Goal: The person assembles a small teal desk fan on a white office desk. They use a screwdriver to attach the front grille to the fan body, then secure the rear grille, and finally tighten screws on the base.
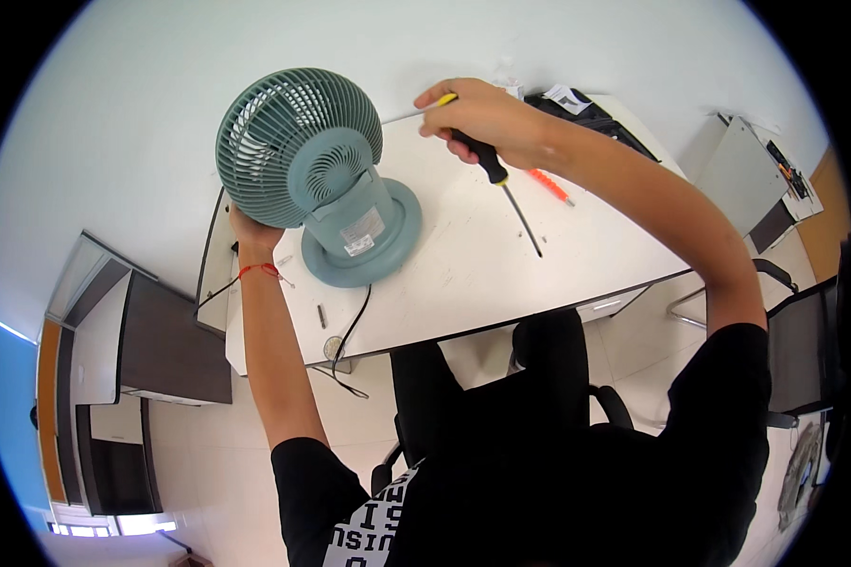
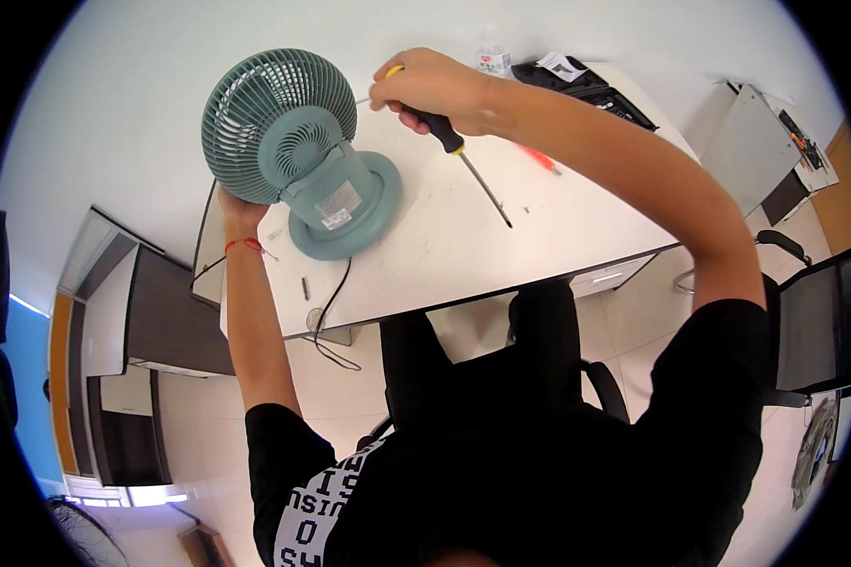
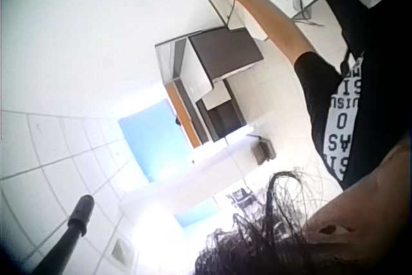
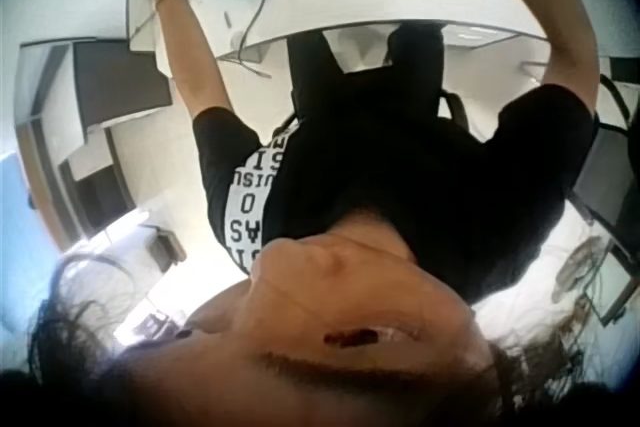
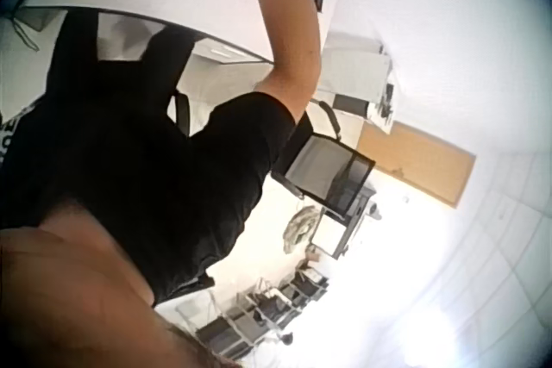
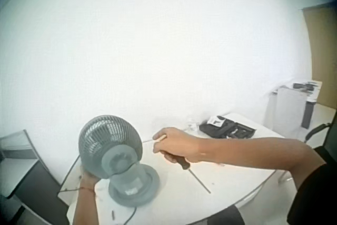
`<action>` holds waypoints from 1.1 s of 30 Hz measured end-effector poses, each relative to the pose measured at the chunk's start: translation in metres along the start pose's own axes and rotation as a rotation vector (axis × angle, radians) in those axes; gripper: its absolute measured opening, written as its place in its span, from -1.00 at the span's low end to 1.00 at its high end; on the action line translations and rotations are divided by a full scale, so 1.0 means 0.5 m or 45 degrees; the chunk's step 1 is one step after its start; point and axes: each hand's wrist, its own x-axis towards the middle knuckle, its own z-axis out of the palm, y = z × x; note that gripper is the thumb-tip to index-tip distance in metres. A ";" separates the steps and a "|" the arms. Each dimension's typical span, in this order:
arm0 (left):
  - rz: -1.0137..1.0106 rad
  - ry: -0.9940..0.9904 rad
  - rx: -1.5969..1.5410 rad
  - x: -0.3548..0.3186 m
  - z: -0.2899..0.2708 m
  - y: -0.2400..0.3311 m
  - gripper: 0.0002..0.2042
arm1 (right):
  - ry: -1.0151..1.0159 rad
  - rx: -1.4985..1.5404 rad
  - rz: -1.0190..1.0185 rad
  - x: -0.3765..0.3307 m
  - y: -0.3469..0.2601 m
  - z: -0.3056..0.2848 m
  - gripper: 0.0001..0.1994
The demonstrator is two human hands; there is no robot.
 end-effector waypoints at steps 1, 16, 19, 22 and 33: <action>0.005 0.037 0.014 -0.005 0.005 0.003 -0.46 | 0.021 -0.026 0.006 -0.018 0.004 0.007 -0.40; 0.138 -0.031 0.115 -0.052 0.012 0.007 -0.36 | 0.010 0.075 -0.671 -0.303 0.010 0.006 -0.74; 0.210 -0.066 0.212 -0.047 0.002 0.006 -0.32 | 0.195 -0.251 -0.661 -0.375 0.027 -0.022 -0.71; 0.268 -0.078 0.234 -0.042 -0.004 0.007 -0.39 | 0.459 -0.782 -0.891 -0.445 0.055 -0.041 -0.73; 0.297 0.021 0.621 -0.033 -0.002 0.000 -0.29 | 0.803 -0.680 -0.376 -0.523 0.121 -0.097 -0.81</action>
